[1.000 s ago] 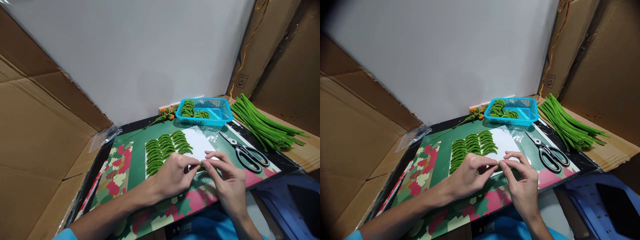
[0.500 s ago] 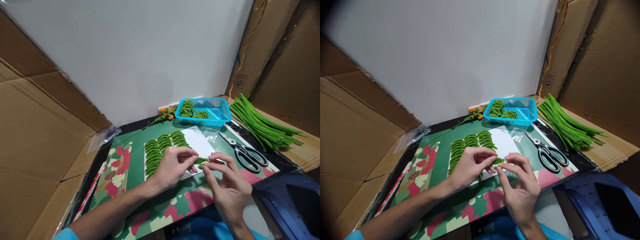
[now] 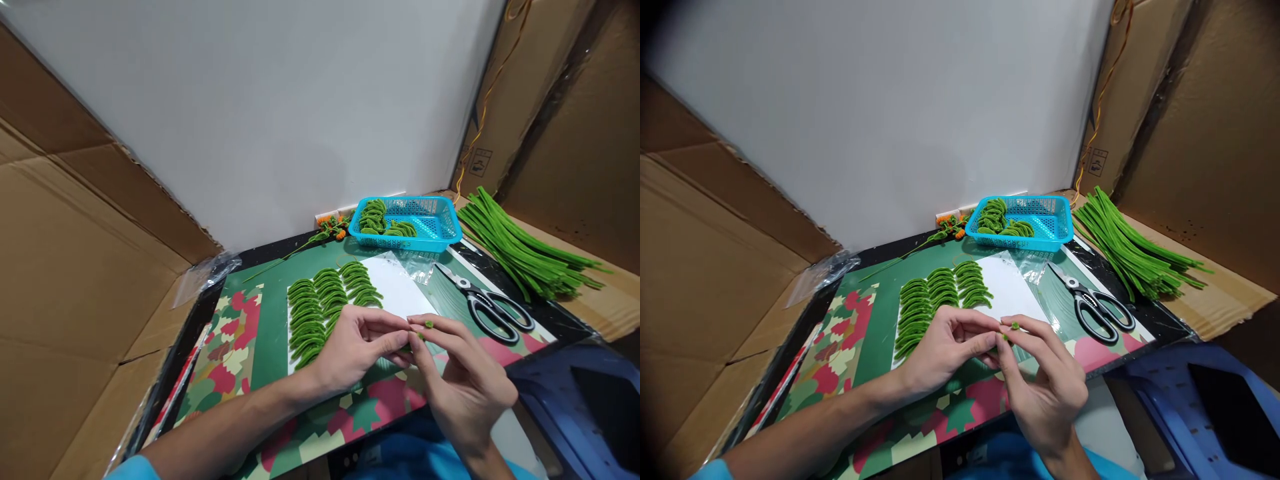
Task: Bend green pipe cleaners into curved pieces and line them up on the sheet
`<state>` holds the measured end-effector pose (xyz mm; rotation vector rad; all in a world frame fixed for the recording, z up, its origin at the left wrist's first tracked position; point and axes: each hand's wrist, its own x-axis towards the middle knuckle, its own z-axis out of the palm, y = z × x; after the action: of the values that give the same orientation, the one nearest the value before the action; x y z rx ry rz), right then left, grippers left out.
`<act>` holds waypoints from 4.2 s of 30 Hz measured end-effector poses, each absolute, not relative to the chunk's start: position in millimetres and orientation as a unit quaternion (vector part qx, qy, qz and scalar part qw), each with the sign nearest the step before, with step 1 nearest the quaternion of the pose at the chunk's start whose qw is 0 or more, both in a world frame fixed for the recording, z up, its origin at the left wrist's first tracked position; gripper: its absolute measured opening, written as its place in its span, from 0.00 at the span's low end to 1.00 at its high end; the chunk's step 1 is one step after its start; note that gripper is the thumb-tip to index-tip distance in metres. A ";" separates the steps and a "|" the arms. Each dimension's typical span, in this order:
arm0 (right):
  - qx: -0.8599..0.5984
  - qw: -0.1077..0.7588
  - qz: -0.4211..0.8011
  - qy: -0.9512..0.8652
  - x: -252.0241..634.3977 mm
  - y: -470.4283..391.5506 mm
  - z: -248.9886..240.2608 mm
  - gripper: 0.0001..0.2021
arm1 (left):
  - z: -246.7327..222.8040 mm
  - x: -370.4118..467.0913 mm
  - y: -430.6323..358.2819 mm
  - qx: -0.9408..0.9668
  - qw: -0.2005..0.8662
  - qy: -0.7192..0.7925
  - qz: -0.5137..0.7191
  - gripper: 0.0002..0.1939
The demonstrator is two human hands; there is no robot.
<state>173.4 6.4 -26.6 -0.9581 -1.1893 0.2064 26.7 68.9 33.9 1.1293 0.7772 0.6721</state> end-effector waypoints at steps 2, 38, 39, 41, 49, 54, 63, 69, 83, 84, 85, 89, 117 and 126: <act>-0.433 0.712 0.097 -0.545 174.2 5.9 -25.8 0.17 | 34.5 26.2 69.2 0.514 0.717 0.355 0.309 0.21; -0.412 0.717 0.100 -0.553 190.1 17.1 -33.0 0.18 | 32.6 25.5 81.7 0.577 0.683 0.336 0.297 0.16; -0.411 0.723 0.104 -0.545 190.9 17.3 -34.3 0.20 | 33.2 25.0 82.4 0.577 0.680 0.338 0.301 0.16; -0.412 0.712 0.115 -0.557 194.8 18.3 -35.1 0.22 | 34.1 23.6 83.8 0.579 0.673 0.345 0.304 0.16; -0.393 0.665 0.172 -0.611 212.5 23.0 -33.7 0.19 | 34.0 21.3 85.5 0.602 0.642 0.373 0.295 0.11; -0.387 0.653 0.171 -0.628 212.7 20.1 -33.1 0.20 | 32.3 21.7 85.2 0.611 0.630 0.371 0.303 0.10; -0.365 0.621 0.124 -0.682 216.5 20.5 -30.1 0.24 | 36.7 18.3 90.6 0.691 0.559 0.363 0.280 0.07; -0.402 0.634 0.167 -0.639 206.8 18.7 -30.2 0.18 | 35.7 18.8 86.4 0.707 0.526 0.358 0.309 0.04; -0.468 0.656 0.355 -0.475 182.7 15.3 -19.3 0.03 | 35.6 19.3 74.8 0.765 0.400 0.339 0.374 0.05; -0.473 0.654 0.346 -0.478 182.3 15.2 -20.5 0.03 | 34.3 19.4 74.3 0.772 0.388 0.335 0.377 0.06; -0.480 0.654 0.333 -0.481 182.0 15.2 -22.2 0.03 | 33.2 19.2 74.5 0.777 0.381 0.331 0.377 0.06; -0.521 0.624 0.247 -0.527 182.6 17.8 -30.1 0.05 | 34.2 13.2 85.7 0.814 0.360 0.323 0.322 0.06; -0.545 0.391 0.150 -0.726 241.9 31.5 -51.7 0.07 | 21.9 -3.3 116.5 0.911 0.052 0.392 0.117 0.05; -0.521 0.400 0.195 -0.729 245.2 29.2 -41.3 0.09 | 33.7 0.0 105.9 0.922 0.182 0.306 0.153 0.14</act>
<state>245.2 29.2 -41.3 -1.3176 -1.8430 0.4922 0.0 105.9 33.7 2.6022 0.8649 0.4309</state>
